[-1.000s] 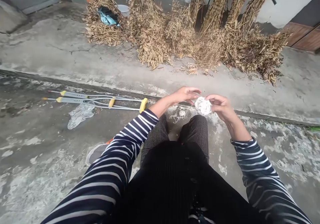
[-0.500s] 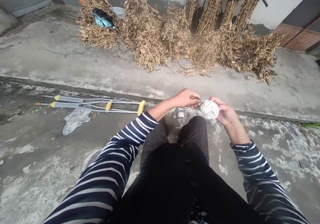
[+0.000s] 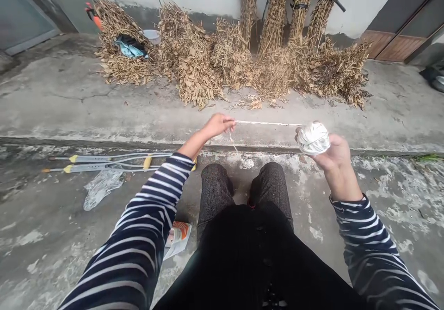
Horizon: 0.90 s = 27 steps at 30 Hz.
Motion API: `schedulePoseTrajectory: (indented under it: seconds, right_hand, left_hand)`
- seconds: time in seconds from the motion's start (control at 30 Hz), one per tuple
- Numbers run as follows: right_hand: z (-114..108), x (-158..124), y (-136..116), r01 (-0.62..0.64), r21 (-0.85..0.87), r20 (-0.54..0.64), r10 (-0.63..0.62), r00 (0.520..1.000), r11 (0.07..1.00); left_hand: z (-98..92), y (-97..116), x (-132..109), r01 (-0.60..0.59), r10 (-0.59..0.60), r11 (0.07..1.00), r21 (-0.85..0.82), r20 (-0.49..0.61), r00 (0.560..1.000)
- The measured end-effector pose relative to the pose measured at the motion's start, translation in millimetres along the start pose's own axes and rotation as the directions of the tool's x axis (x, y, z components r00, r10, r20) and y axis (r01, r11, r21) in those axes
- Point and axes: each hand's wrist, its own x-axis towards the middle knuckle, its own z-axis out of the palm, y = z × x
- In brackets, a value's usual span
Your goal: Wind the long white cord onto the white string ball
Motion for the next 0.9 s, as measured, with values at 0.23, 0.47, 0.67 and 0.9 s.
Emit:
schedulePoseTrajectory:
  seconds: [0.23, 0.47, 0.67, 0.9]
  right_hand:
    - [40, 0, 28, -0.105, -0.026, 0.115, 0.107, 0.988, 0.994]
    - [49, -1, 40, -0.232, 0.141, 0.154, 0.211, 0.965, 0.962]
    - [41, -12, 60, -0.233, 0.215, 0.167, 0.199, 0.966, 0.948]
    - [36, -22, 77, -0.255, 0.210, 0.137, 0.229, 0.964, 0.944]
  left_hand:
    - [58.5, 39, -11, -0.156, 0.158, 0.923, -0.353, -0.023, 0.987]
    - [129.1, 28, -64, -0.029, 0.189, 0.799, -0.600, 0.206, 0.960]
    - [89.7, 10, -67, -0.153, 0.211, 0.938, -0.312, 0.161, 0.964]
    - [49.3, 13, -52, -0.289, 0.304, 0.951, -0.112, 0.158, 0.939]
